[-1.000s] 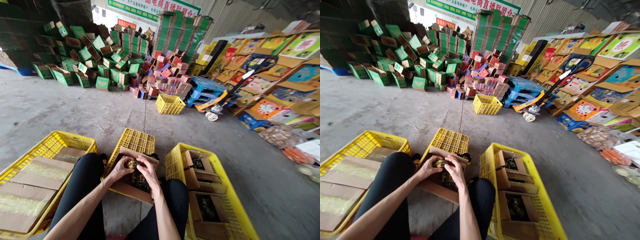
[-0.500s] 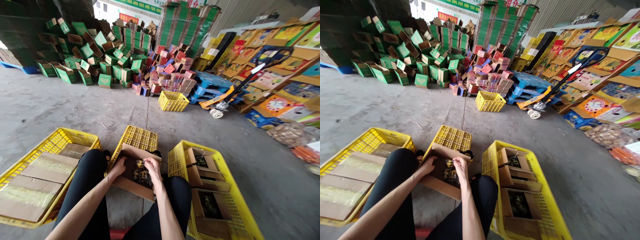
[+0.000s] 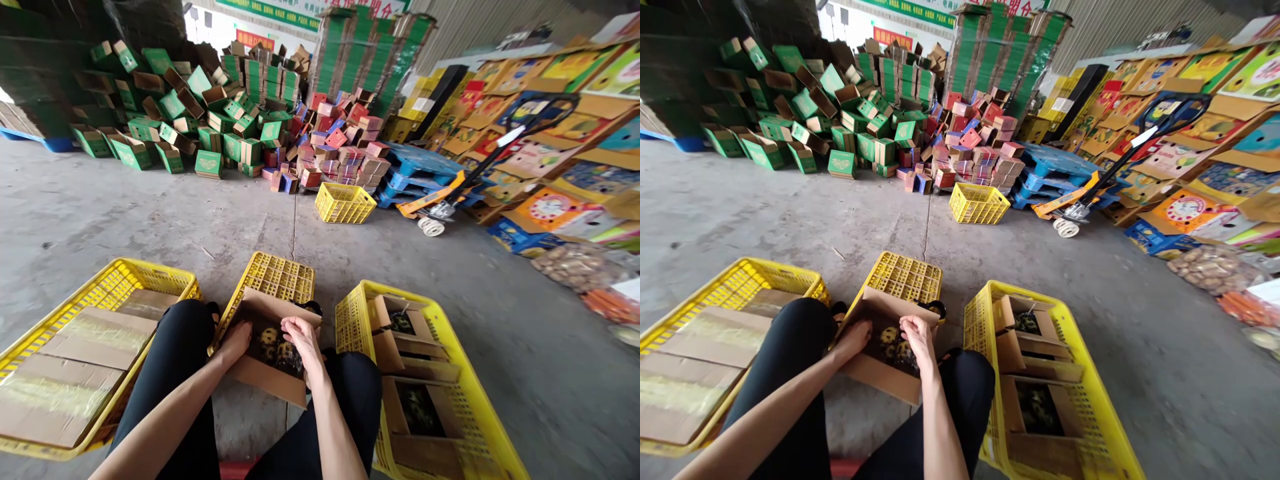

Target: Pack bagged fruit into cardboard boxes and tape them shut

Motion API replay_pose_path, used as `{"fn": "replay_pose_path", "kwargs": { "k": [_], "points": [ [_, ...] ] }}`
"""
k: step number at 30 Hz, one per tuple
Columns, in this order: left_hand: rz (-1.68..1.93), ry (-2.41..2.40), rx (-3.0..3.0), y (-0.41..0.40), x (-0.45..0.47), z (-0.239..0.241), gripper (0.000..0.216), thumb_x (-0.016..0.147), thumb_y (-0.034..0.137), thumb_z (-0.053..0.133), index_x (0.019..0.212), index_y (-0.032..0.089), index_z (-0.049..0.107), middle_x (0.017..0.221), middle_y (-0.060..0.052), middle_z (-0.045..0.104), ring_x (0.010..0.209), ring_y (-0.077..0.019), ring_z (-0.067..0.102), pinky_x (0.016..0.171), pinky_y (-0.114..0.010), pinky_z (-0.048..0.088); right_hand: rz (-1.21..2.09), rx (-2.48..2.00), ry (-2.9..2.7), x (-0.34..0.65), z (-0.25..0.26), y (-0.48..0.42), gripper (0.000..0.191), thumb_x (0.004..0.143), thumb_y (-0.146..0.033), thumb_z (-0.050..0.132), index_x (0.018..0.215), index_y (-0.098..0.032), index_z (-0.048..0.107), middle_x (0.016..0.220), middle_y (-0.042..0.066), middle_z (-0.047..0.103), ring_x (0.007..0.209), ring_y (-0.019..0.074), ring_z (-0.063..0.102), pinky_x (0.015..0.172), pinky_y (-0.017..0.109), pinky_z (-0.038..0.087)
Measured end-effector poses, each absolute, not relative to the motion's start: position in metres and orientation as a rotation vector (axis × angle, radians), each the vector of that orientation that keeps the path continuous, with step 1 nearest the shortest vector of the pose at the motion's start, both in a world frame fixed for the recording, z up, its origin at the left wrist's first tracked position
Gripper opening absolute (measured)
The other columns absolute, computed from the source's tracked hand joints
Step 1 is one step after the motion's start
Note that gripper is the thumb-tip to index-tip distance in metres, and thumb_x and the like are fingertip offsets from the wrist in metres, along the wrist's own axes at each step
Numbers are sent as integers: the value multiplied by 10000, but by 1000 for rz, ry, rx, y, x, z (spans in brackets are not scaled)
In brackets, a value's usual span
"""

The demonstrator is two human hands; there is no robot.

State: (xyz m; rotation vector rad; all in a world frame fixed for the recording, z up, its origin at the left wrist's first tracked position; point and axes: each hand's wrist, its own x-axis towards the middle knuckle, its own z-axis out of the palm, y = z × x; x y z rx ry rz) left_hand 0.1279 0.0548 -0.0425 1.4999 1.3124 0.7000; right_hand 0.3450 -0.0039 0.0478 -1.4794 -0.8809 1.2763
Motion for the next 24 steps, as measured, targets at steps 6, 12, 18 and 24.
{"fn": "replay_pose_path", "kwargs": {
  "k": [6, 12, 18, 24],
  "points": [
    [840, 1191, 1481, 62, 133, -7, 244, 826, 449, 712, 787, 230, 610, 799, -31, 625, 809, -250, 594, 814, -364, 463, 1214, -1487, -896, 347, 50, -5, 594, 657, -745, 874, 940, -226, 818, 1097, 118, 802, 1149, 352, 732, 981, 509, 610],
    [922, 970, 1146, 55, 133, 25, 463, 872, 646, 730, 982, 202, 658, 894, -17, 675, 791, -189, 613, 704, -271, 466, 1304, -1373, -918, 342, 60, -6, 575, 768, -674, 844, 1171, -265, 799, 1279, 98, 774, 1253, 338, 697, 1005, 471, 611],
    [817, 760, 994, 48, 137, 36, 469, 892, 603, 785, 1115, 197, 710, 997, -43, 729, 864, -190, 669, 731, -258, 501, 1319, -1337, -990, 337, 67, -7, 468, 815, -644, 826, 1033, -230, 819, 1009, 62, 806, 965, 273, 756, 766, 360, 658],
    [681, 634, 893, 43, 141, 37, 764, 730, 442, 969, 1399, 236, 663, 1325, -127, 712, 1168, -308, 677, 873, -341, 549, 1218, -1304, -866, 339, 67, -2, 424, 742, -623, 889, 803, -220, 774, 804, 19, 749, 786, 214, 719, 730, 336, 662]
  ]
}}
